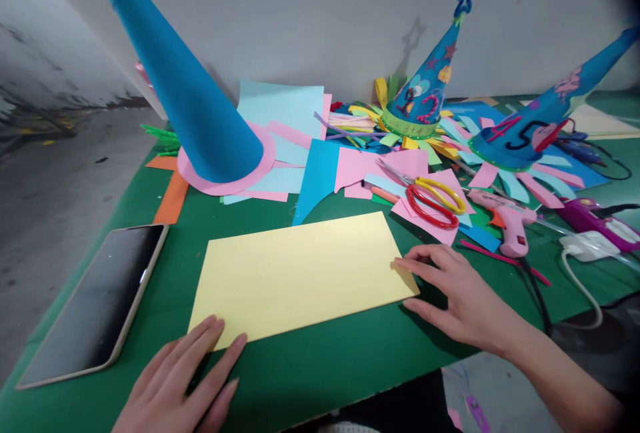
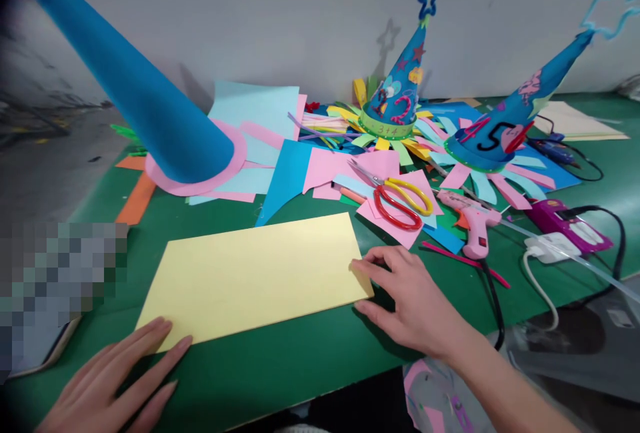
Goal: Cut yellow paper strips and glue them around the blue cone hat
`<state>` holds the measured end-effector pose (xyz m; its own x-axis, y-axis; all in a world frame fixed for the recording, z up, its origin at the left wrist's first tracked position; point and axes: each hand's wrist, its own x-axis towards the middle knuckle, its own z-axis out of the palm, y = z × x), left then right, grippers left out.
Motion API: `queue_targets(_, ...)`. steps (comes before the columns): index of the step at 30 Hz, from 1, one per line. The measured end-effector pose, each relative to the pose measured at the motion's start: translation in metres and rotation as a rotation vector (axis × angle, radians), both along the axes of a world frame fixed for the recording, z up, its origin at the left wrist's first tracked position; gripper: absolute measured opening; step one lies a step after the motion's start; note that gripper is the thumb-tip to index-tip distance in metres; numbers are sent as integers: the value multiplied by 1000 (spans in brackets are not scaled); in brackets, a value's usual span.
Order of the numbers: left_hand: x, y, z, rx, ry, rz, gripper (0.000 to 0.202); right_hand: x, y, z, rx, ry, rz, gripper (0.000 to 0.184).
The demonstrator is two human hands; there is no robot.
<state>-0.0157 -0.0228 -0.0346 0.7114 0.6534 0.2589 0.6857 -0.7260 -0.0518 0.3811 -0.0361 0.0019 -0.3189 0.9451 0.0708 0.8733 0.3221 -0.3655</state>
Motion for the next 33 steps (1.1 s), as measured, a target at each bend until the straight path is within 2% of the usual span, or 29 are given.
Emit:
queue_targets(3, 1, -2, 1, -7, 17, 12, 45, -30, -8, 6, 138, 18, 43, 37)
queue_targets(6, 1, -1, 2, 1, 36, 9, 44, -81, -16, 5, 76, 65, 217, 41)
queue_targets(7, 1, 0, 3, 12, 36, -1, 43, -99, -18, 2, 49, 62, 307, 46)
queue_targets(9, 3, 0, 6, 27, 36, -12, 40, -128, -20, -8, 104, 75, 403, 55)
queue_targets(12, 7, -3, 12, 15, 42, 7, 36, -150, -24, -21, 173, 35, 385, 59)
queue_targets(15, 11, -6, 16, -2, 52, 37, 35, -145, -31, -24, 266, -29, 351, 53)
queue_targets(18, 12, -8, 17, -9, 56, 48, 35, -125, -39, -19, 330, -39, 291, 46)
queue_targets(22, 11, -9, 16, -14, 44, 45, 36, -95, -41, -13, 310, -24, 162, 37)
queue_targets(26, 9, -9, 16, -15, 30, 40, 38, -73, -18, -9, 237, -93, -23, 44)
queue_targets(30, 7, -9, 18, -5, 24, 40, 39, -64, 6, -6, 126, -117, 14, 36)
queue_targets(33, 6, -11, 22, 32, -4, 71, 41, -62, 8, -5, 153, -73, 30, 34)
